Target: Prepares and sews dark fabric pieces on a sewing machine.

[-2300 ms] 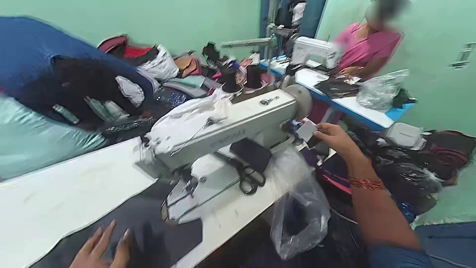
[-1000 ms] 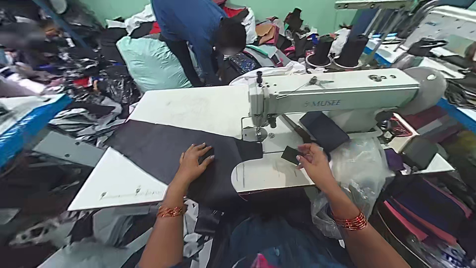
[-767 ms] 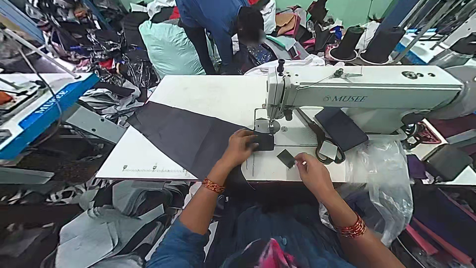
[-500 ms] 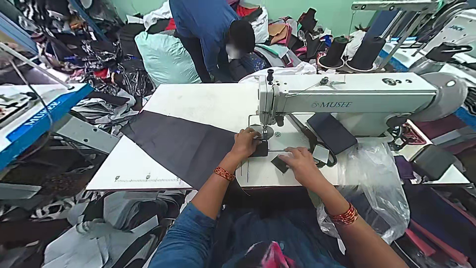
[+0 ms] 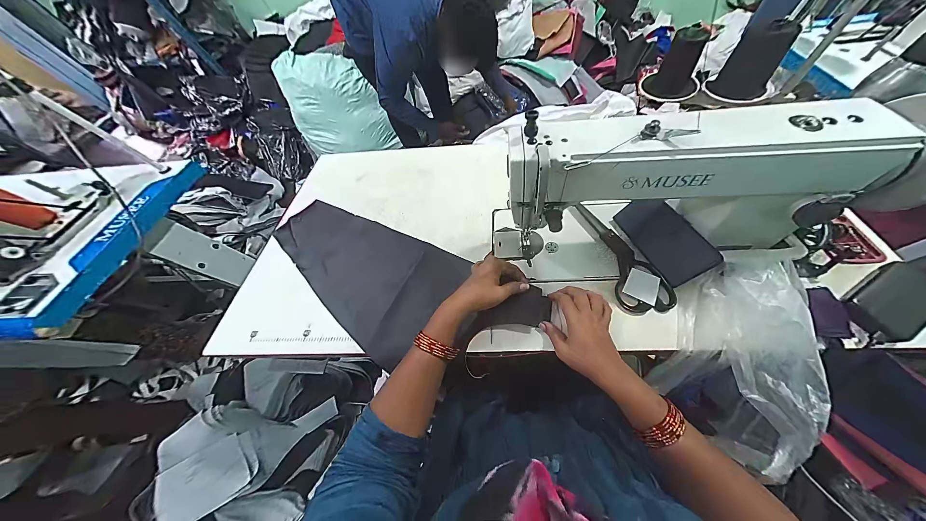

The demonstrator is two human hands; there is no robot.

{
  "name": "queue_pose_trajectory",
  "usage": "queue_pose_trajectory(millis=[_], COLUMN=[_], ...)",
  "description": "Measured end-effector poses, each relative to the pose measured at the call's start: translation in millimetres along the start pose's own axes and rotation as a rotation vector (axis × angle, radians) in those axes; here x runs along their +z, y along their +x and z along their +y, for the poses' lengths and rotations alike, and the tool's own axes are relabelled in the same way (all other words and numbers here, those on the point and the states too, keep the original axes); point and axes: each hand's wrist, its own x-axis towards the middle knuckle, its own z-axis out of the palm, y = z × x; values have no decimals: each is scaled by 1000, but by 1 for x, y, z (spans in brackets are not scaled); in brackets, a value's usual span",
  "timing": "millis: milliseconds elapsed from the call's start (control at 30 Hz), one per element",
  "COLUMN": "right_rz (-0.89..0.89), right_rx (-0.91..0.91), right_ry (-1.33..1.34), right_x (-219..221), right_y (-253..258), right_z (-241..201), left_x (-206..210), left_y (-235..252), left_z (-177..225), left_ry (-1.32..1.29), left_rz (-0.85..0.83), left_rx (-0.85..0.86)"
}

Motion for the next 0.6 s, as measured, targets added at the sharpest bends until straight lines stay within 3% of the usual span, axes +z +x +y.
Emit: queue_pose_trajectory(millis=[67,200,600], right_rz=[-31,-88,-66], right_rx=[18,50,60], right_ry=[13,92,153], right_x=[-2,-7,-10], right_y=[2,2,1], right_z=[-1,4,9], left_x=[16,38,41], left_y=[1,-4,-6], left_z=[4,5,-3], left_ry=[96,124,86], left_rz=[-17,123,200], left_rx=[-45,-24,85])
